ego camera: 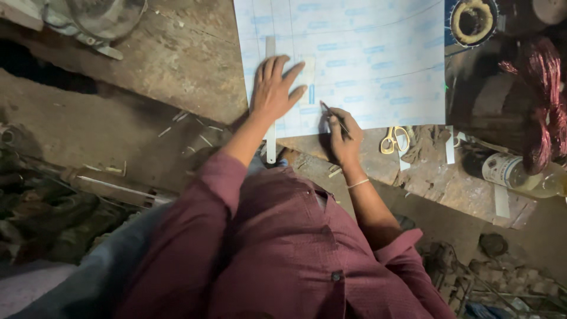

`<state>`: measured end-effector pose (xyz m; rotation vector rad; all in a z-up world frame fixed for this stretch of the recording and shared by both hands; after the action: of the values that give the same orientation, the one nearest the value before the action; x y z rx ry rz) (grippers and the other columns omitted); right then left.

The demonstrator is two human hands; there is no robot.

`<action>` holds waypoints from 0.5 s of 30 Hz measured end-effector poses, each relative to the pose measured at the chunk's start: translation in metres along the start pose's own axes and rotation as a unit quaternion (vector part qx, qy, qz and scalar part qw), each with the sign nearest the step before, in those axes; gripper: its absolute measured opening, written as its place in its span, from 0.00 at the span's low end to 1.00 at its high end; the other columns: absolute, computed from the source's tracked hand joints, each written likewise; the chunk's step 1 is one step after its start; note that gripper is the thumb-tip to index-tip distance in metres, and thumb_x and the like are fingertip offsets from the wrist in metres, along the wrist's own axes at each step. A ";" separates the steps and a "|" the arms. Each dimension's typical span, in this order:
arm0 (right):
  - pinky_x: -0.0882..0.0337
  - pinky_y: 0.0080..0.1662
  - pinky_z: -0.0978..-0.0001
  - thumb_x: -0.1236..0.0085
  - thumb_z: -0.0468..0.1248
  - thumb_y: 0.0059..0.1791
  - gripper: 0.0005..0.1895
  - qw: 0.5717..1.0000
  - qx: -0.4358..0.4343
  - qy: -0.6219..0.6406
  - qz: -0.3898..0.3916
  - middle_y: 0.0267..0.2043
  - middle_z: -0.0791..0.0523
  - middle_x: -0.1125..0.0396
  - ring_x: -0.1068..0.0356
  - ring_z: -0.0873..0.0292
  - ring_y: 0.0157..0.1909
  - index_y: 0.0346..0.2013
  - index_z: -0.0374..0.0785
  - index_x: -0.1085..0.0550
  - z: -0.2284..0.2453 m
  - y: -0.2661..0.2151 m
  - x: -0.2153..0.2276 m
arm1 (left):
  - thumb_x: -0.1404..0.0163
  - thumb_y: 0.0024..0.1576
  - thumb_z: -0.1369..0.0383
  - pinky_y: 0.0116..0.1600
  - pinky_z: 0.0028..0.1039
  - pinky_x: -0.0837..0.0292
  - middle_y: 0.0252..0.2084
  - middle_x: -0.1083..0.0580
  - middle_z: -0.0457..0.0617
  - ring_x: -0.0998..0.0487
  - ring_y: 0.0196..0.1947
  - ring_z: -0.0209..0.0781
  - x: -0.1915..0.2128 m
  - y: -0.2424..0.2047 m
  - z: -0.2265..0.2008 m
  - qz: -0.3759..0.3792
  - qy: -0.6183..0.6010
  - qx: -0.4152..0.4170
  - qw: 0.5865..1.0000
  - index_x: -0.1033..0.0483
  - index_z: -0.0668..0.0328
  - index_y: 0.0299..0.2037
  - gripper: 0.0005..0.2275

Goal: The person uses a metal ruler and pencil to draw straight lines on a large sheet of paper placed on a workbench. They repeatedly reposition the ruler and draw parallel lines across the paper surface.

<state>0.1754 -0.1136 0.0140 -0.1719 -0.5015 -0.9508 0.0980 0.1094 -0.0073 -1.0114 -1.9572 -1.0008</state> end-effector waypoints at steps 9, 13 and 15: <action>0.26 0.50 0.68 0.49 0.43 0.58 0.17 0.999 -0.040 0.036 0.006 0.43 0.50 0.24 0.24 0.59 0.46 0.54 0.32 0.25 -0.013 -0.004 0.004 | 0.43 0.60 0.56 0.69 0.53 0.44 0.64 0.36 0.55 0.39 0.66 0.58 0.002 0.011 0.008 0.003 -0.021 0.031 0.999 0.27 0.49 0.65 0.23; 0.26 0.51 0.66 0.49 0.43 0.58 0.17 0.999 -0.029 0.022 0.006 0.44 0.49 0.24 0.24 0.58 0.48 0.54 0.32 0.25 -0.007 -0.001 0.003 | 0.43 0.60 0.55 0.69 0.53 0.44 0.63 0.36 0.55 0.40 0.66 0.58 0.003 0.012 0.008 -0.002 -0.019 0.030 0.999 0.27 0.49 0.64 0.23; 0.26 0.51 0.67 0.49 0.43 0.58 0.18 0.999 -0.031 0.013 0.009 0.44 0.49 0.24 0.23 0.58 0.47 0.54 0.32 0.25 -0.004 -0.001 0.005 | 0.43 0.60 0.55 0.69 0.53 0.44 0.64 0.36 0.55 0.40 0.66 0.57 0.002 0.012 0.008 0.014 -0.027 0.042 0.999 0.27 0.49 0.64 0.23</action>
<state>0.1782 -0.1189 0.0124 -0.2201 -0.4461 -0.9507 0.1053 0.1218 -0.0059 -1.0248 -2.0063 -0.8776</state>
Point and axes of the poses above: each hand's wrist, its own y-axis towards the middle knuckle, its own x-axis out of the back of the hand, z = x × y, the point moved 1 cm from there along y, towards the middle knuckle
